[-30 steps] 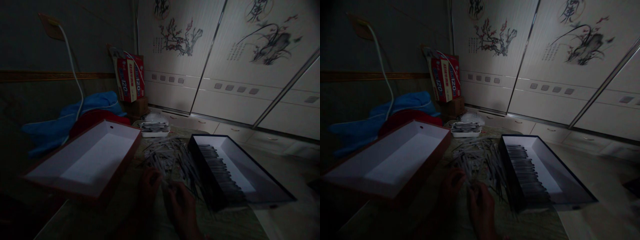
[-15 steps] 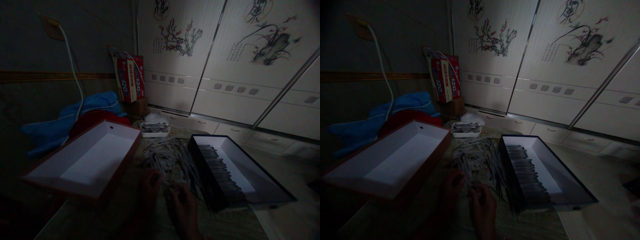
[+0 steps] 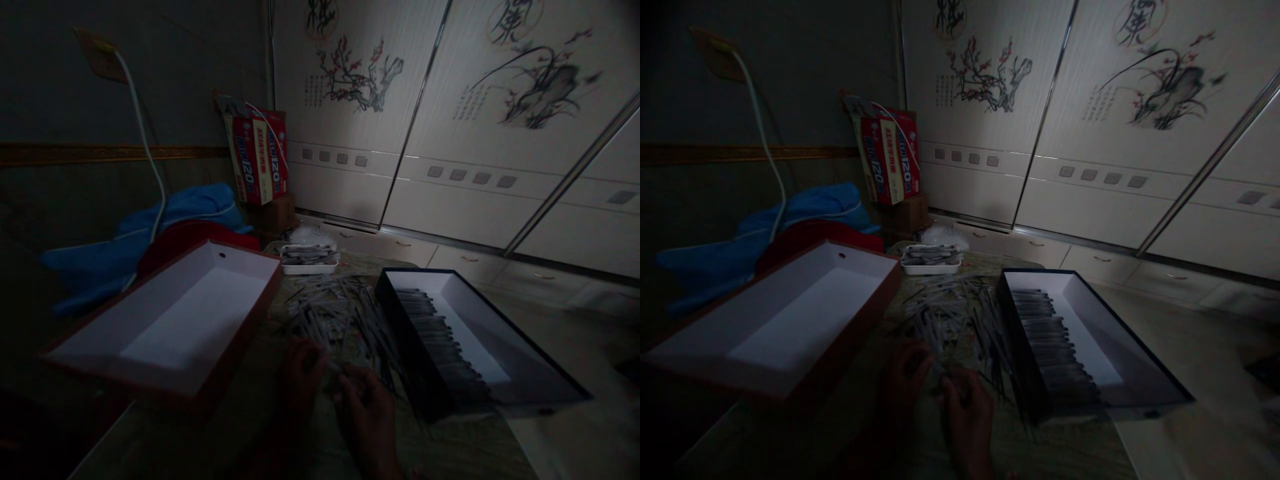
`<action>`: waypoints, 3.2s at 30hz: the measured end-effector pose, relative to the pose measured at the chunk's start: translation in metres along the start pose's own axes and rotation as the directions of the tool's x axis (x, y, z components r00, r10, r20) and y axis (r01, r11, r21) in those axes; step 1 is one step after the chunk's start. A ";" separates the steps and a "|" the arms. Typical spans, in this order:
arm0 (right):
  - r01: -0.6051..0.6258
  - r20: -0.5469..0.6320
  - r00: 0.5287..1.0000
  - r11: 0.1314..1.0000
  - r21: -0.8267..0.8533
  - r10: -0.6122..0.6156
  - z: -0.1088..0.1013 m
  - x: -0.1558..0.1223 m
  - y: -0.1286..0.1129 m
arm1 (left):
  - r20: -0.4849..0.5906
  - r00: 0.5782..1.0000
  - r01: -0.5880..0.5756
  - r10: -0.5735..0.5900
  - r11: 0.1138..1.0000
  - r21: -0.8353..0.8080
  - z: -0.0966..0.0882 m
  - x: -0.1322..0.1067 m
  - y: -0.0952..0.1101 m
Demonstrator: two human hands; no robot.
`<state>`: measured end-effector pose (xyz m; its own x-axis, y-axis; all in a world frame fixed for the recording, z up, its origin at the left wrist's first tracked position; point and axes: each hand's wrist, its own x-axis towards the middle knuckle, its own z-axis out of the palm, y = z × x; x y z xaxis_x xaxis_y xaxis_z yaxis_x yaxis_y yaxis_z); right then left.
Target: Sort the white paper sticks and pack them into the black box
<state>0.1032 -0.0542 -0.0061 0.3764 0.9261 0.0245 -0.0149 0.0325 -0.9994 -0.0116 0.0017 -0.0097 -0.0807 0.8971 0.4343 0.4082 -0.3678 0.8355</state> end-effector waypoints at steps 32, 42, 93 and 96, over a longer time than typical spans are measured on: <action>0.113 0.084 0.991 0.984 -0.138 -0.102 -0.010 0.009 0.012 | 0.413 0.793 0.607 -0.448 0.643 -0.467 -0.003 0.010 0.019; 0.096 0.158 0.986 0.964 -0.248 -0.057 -0.013 0.011 0.017 | 0.348 0.802 0.597 -0.485 0.658 -0.459 -0.005 0.011 0.021; 0.227 0.246 0.956 0.935 -0.273 -0.160 -0.016 0.009 0.014 | 0.404 0.804 0.590 -0.436 0.671 -0.449 -0.005 0.010 0.016; 0.172 0.176 0.976 0.956 -0.238 -0.131 -0.016 0.007 0.017 | 0.407 0.806 0.585 -0.429 0.677 -0.446 -0.006 0.010 0.018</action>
<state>0.1201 -0.0530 -0.0230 0.2060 0.9654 0.1596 0.2703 0.1006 -0.9575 -0.0101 0.0028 0.0119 0.1301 0.9808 -0.1451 -0.1764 0.1669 0.9701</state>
